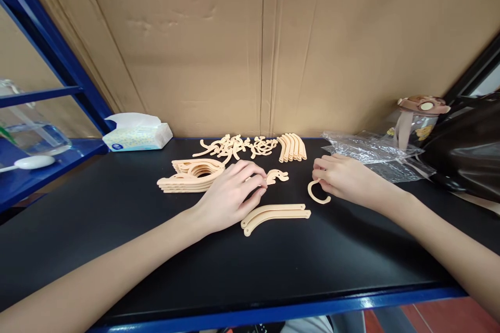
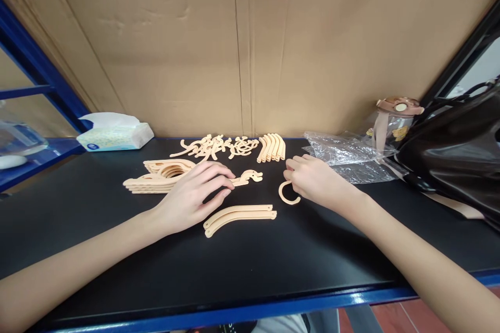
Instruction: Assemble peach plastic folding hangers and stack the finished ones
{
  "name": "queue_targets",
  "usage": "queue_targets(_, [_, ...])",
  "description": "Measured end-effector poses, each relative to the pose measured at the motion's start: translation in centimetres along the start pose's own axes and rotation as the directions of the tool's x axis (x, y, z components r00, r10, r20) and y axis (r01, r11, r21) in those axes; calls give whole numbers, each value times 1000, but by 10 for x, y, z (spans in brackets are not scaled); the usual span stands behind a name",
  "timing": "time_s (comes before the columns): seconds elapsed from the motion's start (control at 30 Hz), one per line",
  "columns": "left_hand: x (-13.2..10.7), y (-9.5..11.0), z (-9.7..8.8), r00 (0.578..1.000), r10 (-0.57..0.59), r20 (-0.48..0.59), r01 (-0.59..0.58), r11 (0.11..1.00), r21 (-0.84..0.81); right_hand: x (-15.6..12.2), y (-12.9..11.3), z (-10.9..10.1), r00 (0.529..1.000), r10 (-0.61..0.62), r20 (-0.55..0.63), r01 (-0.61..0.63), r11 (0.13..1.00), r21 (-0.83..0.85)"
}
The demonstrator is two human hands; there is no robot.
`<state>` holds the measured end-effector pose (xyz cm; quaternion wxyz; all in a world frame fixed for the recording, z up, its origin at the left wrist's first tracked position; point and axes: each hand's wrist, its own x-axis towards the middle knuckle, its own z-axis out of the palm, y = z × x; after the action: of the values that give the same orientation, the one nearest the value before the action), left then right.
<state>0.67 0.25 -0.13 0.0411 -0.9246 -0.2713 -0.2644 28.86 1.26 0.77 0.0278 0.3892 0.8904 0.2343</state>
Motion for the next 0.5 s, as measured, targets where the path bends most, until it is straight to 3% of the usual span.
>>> queue_targets(0.13, [0, 0, 0, 1000, -3, 1, 3, 1000, 2, -1, 2, 3, 999, 12, -49, -9, 997, 79])
queue_targets(0.23, [-1, -1, 0, 1000, 0, 2, 0, 1000, 6, -1, 2, 0, 995, 53, -82, -27, 958, 285])
queue_targets(0.37, [-2, -1, 2, 1000, 11, 3, -11, 1000, 5, 1, -3, -6, 984, 77, -163, 29, 825, 565])
queue_targets(0.5, [-2, -1, 3, 1000, 14, -1, -14, 1000, 4, 3, -8, -6, 972, 88, -218, 105, 667, 737])
